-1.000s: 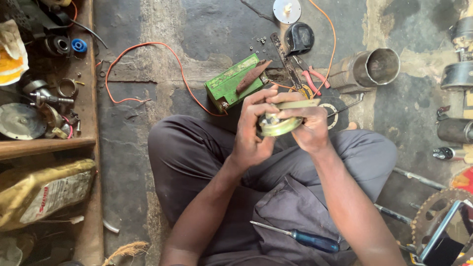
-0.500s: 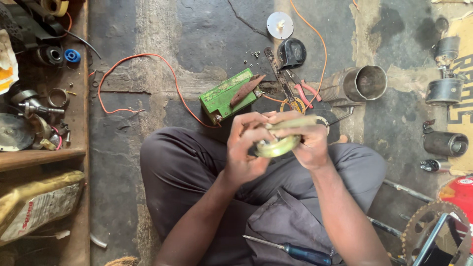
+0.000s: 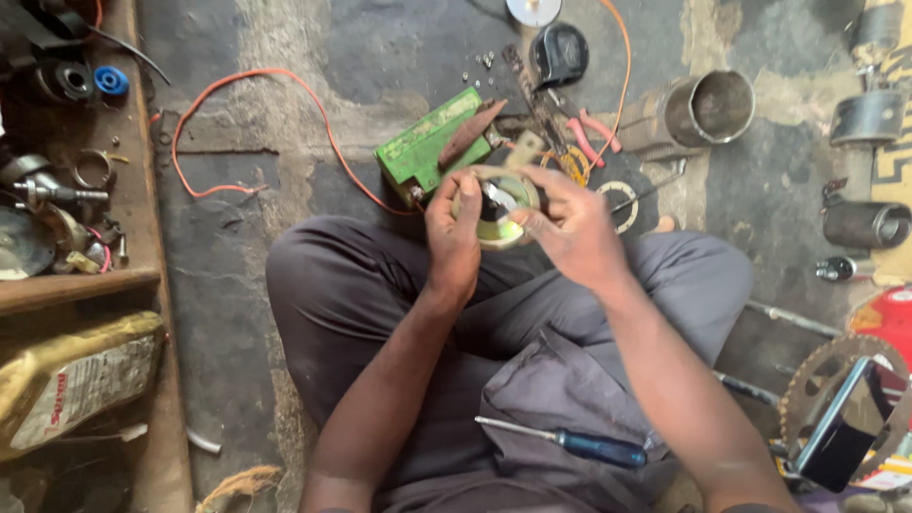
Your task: The person sits on the floor and uses a wrench and screwdriver to tighten bolts on a circular electrical component. They then connect a wire to the component and test it against a green battery, producing a spark. Finally, they attach a black plastic cover to the component.
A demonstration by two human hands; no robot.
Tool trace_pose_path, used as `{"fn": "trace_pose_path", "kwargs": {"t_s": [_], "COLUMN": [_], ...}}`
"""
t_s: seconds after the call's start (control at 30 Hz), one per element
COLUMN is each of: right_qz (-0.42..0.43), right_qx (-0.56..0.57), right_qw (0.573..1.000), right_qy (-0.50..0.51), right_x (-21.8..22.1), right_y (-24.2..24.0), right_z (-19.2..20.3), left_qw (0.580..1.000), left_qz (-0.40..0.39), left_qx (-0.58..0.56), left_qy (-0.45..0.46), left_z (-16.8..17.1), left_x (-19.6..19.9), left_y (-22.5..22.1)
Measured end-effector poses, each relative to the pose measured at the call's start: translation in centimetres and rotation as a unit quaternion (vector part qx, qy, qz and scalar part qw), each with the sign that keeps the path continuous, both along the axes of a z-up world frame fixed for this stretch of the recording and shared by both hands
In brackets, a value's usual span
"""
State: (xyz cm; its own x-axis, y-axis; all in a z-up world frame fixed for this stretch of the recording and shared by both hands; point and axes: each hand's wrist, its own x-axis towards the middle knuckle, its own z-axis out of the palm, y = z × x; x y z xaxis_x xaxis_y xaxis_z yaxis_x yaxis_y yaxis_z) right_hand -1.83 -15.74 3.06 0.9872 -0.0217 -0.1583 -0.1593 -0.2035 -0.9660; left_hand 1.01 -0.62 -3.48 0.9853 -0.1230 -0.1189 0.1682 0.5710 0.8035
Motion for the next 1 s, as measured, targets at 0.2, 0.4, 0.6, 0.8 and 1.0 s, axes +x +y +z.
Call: {"fn": "trace_pose_path", "kwargs": {"t_s": [0.2, 0.4, 0.6, 0.8, 1.0], "right_qz": [-0.02, 0.236, 0.223, 0.333, 0.353], "right_qx": [-0.096, -0.266, -0.411, -0.548, -0.522], "right_qw": [0.994, 0.933, 0.883, 0.767, 0.767], "right_qy": [0.055, 0.061, -0.026, -0.02, -0.123], "right_x": [-4.1, -8.4, -4.1, 3.7, 3.5], "right_y": [-0.1, 0.3, -3.3, -1.3, -1.4], "right_z": [4.0, 4.2, -0.4, -11.3, -16.1], "left_qw": [0.987, 0.997, 0.986, 0.961, 0.944], "left_qz": [0.059, 0.048, 0.072, 0.008, -0.014], "left_qx": [0.149, 0.052, -0.145, -0.258, -0.318], "left_qy": [-0.017, -0.01, 0.05, 0.096, 0.088], "left_z": [-1.2, -1.7, -0.3, 0.9, 1.5], "left_x": [0.7, 0.3, 1.1, 1.7, 1.7], "left_y": [1.2, 1.0, 1.7, 2.9, 3.3]}}
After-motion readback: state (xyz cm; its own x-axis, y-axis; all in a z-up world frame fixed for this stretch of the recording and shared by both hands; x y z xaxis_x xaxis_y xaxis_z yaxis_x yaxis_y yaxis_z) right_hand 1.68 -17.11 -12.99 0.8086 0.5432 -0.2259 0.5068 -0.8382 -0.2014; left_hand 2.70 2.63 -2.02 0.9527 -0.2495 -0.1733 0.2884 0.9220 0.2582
